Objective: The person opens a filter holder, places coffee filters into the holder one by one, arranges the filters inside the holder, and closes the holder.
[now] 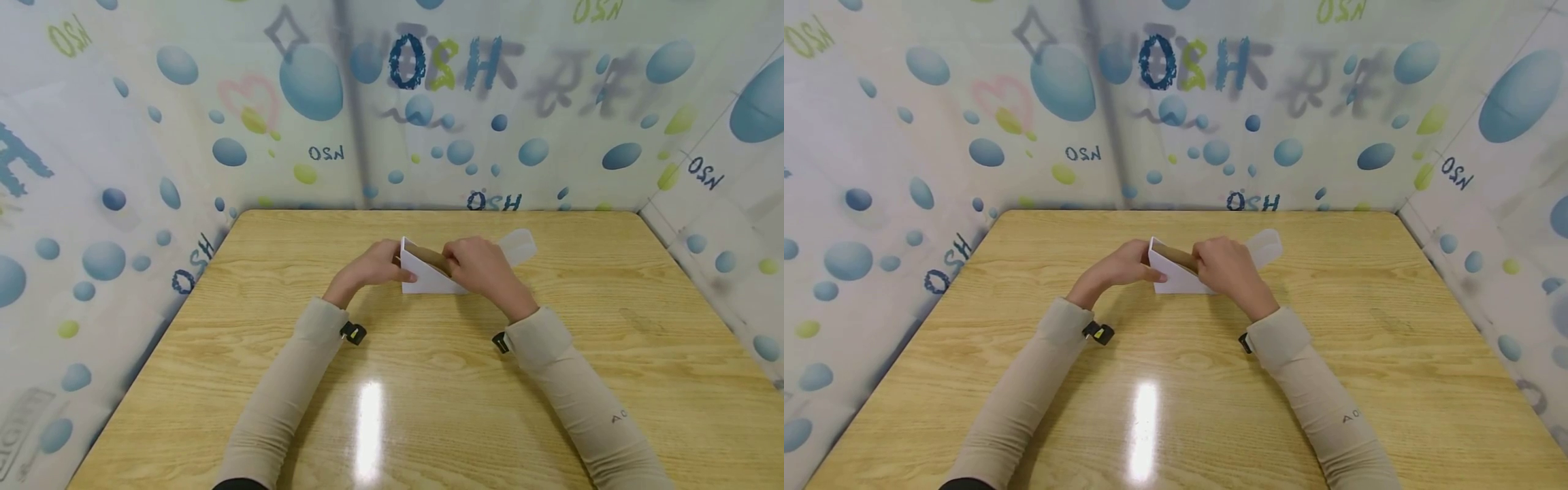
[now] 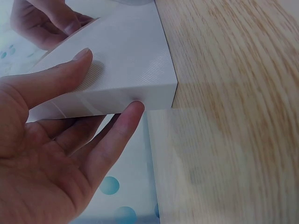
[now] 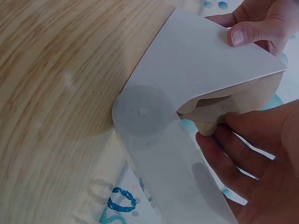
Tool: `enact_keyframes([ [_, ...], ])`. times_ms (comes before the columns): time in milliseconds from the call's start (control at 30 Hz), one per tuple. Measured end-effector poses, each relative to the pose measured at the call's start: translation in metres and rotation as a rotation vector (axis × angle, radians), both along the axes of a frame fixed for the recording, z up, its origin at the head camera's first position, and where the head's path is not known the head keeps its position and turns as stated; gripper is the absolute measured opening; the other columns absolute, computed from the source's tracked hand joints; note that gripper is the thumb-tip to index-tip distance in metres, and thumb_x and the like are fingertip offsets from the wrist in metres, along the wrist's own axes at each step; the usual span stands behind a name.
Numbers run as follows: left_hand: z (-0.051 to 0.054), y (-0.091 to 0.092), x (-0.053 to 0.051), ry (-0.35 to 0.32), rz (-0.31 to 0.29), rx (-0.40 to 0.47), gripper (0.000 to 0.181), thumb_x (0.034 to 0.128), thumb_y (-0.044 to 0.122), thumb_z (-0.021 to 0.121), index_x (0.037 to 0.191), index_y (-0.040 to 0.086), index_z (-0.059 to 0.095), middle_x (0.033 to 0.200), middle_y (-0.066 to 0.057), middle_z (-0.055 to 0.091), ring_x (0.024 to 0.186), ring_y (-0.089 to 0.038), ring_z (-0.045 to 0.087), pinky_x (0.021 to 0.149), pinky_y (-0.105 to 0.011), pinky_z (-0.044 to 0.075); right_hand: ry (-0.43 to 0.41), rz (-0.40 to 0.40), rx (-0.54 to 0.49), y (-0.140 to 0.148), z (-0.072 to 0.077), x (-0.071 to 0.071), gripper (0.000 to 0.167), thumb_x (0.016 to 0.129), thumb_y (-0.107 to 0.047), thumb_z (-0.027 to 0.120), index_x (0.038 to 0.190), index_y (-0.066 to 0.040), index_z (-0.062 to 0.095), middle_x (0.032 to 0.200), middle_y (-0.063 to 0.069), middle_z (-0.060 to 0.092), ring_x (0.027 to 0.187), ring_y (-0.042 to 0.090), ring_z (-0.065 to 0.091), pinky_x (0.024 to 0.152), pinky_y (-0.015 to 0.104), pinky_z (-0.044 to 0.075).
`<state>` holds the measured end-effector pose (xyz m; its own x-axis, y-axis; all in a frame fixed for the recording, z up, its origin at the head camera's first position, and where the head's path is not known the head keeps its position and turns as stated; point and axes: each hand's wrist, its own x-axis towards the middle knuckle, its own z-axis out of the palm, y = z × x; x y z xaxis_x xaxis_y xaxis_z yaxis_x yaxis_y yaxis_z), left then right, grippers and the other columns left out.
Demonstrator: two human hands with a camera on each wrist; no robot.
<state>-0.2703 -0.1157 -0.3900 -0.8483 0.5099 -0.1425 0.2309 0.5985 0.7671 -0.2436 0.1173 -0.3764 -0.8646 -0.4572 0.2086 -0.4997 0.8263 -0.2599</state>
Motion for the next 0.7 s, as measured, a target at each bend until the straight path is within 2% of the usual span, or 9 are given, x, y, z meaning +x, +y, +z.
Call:
enact_keyframes([
  [267, -0.0003, -0.0001, 0.0, 0.013, 0.0, -0.012, 0.034, 0.0922, 0.013, 0.077, 0.124, 0.006, 0.065, 0.116, -0.013, 0.072, 0.104, -0.025, 0.072, 0.085, -0.034, 0.054, -0.007, 0.01, 0.016, -0.0008, -0.002, -0.0004, 0.017, 0.099, -0.012, 0.063, 0.101, -0.01, 0.08, 0.093, 0.008, 0.078, 0.075, 0.024, 0.068, 0.07, 0.043, 0.057],
  [700, 0.0017, 0.0005, 0.0013, 0.005, 0.004, -0.015, 0.035, 0.0924, 0.014, 0.076, 0.125, 0.006, 0.065, 0.117, -0.013, 0.072, 0.104, -0.026, 0.071, 0.086, -0.035, 0.055, 0.003, 0.01, 0.044, -0.001, -0.0051, -0.0007, 0.017, 0.097, -0.009, 0.064, 0.108, -0.01, 0.077, 0.091, 0.008, 0.077, 0.07, 0.023, 0.066, 0.063, 0.04, 0.055],
])
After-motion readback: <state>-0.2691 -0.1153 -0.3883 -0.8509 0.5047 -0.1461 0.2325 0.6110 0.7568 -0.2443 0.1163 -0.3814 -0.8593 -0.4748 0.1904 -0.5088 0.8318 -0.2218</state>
